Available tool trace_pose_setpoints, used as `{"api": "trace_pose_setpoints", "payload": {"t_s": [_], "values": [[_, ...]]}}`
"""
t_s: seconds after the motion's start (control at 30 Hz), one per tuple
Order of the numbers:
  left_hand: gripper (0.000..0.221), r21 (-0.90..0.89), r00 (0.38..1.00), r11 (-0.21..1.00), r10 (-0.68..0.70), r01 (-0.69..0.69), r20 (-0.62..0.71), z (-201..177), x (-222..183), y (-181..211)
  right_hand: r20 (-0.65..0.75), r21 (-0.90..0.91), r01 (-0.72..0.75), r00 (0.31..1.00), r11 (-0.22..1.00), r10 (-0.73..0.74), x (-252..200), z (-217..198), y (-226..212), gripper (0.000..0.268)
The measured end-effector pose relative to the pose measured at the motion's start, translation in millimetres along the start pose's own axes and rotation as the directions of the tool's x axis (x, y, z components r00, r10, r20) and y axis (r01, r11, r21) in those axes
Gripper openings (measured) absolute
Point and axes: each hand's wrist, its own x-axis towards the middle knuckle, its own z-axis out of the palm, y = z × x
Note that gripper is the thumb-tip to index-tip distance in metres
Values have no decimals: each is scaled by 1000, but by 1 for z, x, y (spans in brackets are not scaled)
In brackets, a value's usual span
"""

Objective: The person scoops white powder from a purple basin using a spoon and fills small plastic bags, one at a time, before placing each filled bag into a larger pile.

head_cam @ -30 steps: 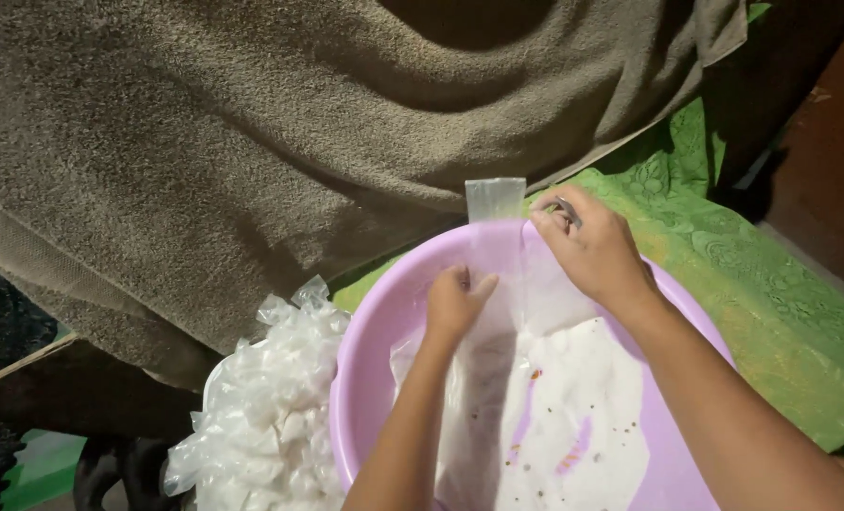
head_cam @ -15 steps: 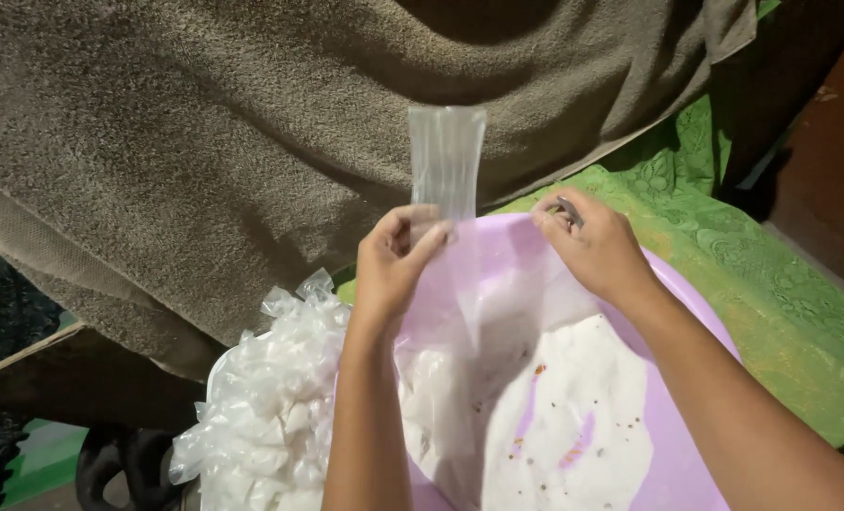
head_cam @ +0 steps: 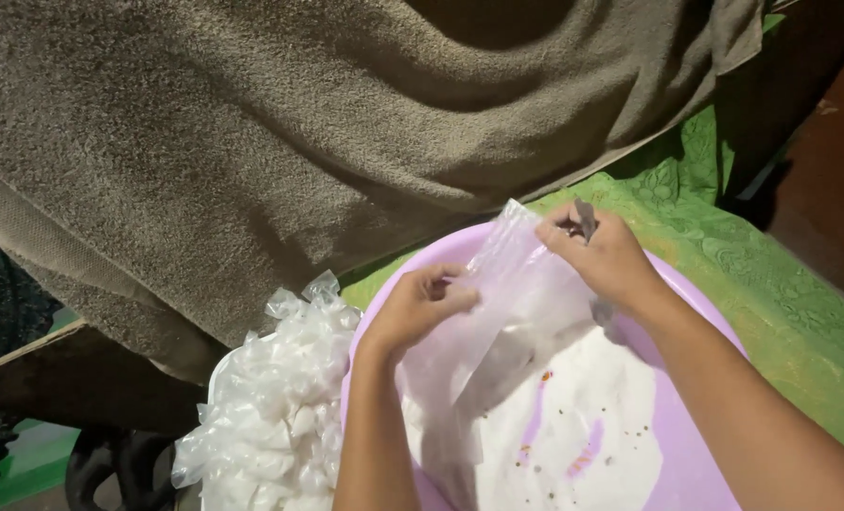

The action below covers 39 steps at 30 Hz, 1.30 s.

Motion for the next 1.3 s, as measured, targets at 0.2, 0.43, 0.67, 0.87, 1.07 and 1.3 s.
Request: {"api": "trace_pose_setpoints", "payload": {"t_s": [0.2,0.43,0.67,0.87,1.07,1.3], "values": [[30,95,996,995,49,-42,-68,15,32,-40,98,-7,33,995,999,-32,8,19,23,20],[42,42,949,998,55,-44,-310,-15,18,-23,253,335,-140,966,932,54,2,23,34,45],[22,-135,932,990,-24,-28,-362,-17,3,4,287,-480,-90,924,873,253,-5,6,-8,52],[18,-290,936,938,83,-189,-341,-12,-4,-2,202,-474,-155,939,867,278,17,5,48,42],[24,-319,943,946,-57,-54,-327,-11,-7,7,387,-294,-338,813,894,435,0,29,42,43],[31,-236,950,963,-187,128,-251,-16,-14,29,703,-279,-422,523,863,483,-26,29,-13,40]]}}
